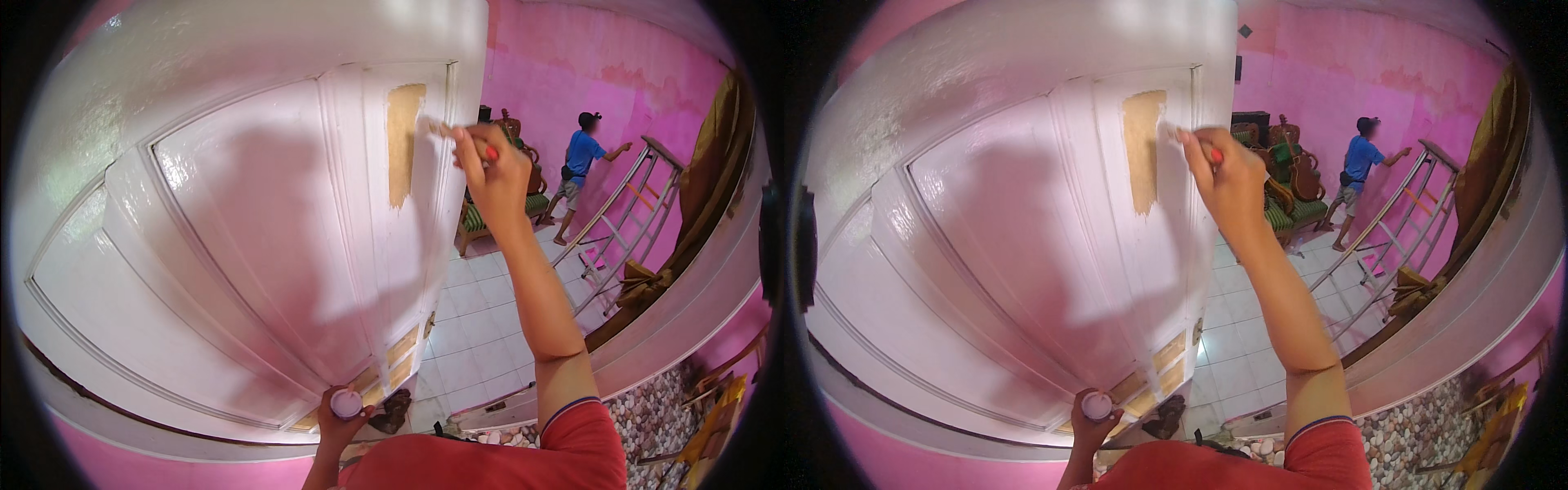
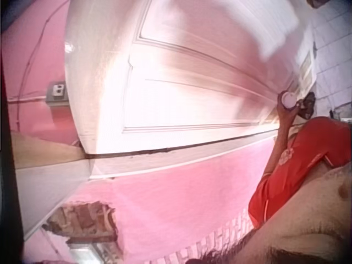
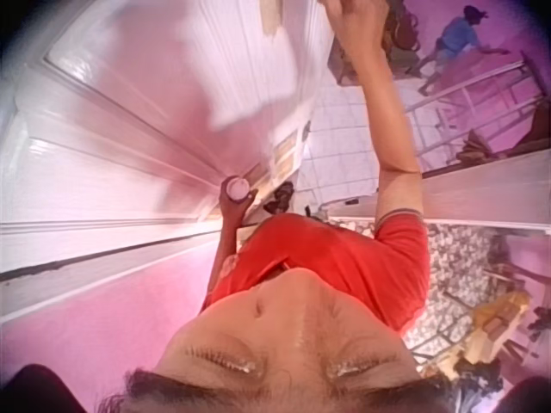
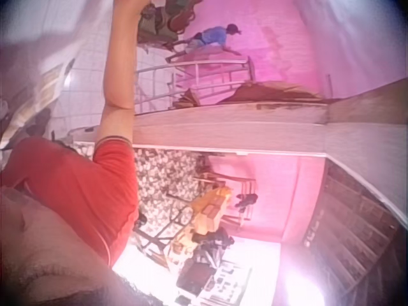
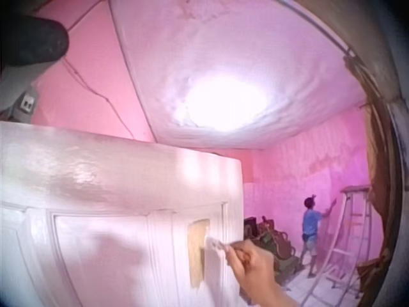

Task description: The person paints the wooden frame of a white door using a paintbrush and white paint from a small container, applying the paint in vertical strokes.

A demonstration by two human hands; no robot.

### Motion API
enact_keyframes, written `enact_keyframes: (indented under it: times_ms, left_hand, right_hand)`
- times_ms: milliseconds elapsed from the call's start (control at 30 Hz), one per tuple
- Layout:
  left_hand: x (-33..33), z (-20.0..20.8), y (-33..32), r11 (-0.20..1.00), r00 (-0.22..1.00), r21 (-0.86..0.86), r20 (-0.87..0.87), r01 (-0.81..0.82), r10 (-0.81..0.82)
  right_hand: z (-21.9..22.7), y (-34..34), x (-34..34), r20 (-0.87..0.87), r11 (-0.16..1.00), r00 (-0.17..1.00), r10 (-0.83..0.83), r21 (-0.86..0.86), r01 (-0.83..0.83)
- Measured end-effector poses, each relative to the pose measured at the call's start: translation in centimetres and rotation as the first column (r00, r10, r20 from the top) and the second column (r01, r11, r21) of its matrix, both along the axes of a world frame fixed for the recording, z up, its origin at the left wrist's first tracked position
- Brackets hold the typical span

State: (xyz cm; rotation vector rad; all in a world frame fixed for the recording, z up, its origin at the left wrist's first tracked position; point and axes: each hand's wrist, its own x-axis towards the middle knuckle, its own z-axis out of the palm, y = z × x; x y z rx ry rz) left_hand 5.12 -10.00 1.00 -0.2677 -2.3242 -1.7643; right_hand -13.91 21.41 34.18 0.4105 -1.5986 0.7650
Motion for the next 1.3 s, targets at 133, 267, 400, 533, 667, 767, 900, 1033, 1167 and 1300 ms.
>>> enact_keyframes:
  times_ms: [133, 267, 400, 533, 667, 767, 900, 1033, 1167, 1300]
  left_hand:
    - [-0.2, -0.5, 0.2, 0.999, 1.0, 0.039, -0.005, 0.02, -0.02]
    - [0.0, -0.7, -0.4, 1.0, 1.0, 0.03, 0.022, 0.001, -0.002]
    - [0.1, -0.2, -0.5, 1.0, 0.999, 0.006, -0.04, 0.007, -0.007]
    - [0.2, -0.8, -0.8, 0.998, 0.998, 0.034, 0.03, -0.055, 0.053]
    - [0.3, -0.2, -0.3, 0.991, 0.993, 0.11, 0.096, -0.079, 0.069]
    - [0.4, -1.5, -0.9, 0.991, 0.993, 0.102, 0.093, -0.085, 0.075]
    - [0.6, -2.0, -1.1, 0.994, 0.994, 0.059, 0.077, -0.088, 0.084]
    - [0.6, -1.8, -1.0, 0.999, 0.999, -0.012, 0.018, -0.034, 0.034]
    - [0.5, -1.4, -1.0, 0.999, 0.999, 0.023, 0.002, -0.035, 0.035]
    - [0.5, -1.4, -0.8, 0.998, 0.998, 0.048, 0.05, -0.038, 0.035]
  right_hand:
    - [4.0, -0.1, -1.5, -0.056, 0.98, 0.986, 0.155, -0.121, -0.161]
    - [3.7, 0.0, 0.2, 0.019, 0.973, 0.99, 0.14, -0.189, -0.134]
    - [0.9, 1.2, 1.2, 0.058, 0.999, 0.998, 0.032, -0.038, -0.03]
    - [2.9, 0.4, -0.3, 0.016, 0.998, 0.998, 0.058, -0.026, -0.058]
    - [5.4, 0.2, -1.1, -0.093, 0.983, 0.984, 0.152, -0.085, -0.16]
    - [4.2, 0.0, 1.0, -0.039, 0.985, 0.992, 0.122, -0.118, -0.126]
    - [2.8, 0.9, 1.1, 0.002, 0.998, 0.999, 0.049, -0.038, -0.049]
    - [4.8, 1.1, -0.2, -0.017, 0.998, 0.999, 0.043, -0.035, -0.043]
    - [5.0, 0.9, 0.2, -0.048, 0.994, 0.997, 0.062, -0.088, -0.066]
    - [3.7, 1.1, 0.2, -0.005, 0.999, 1.0, 0.024, -0.047, -0.024]
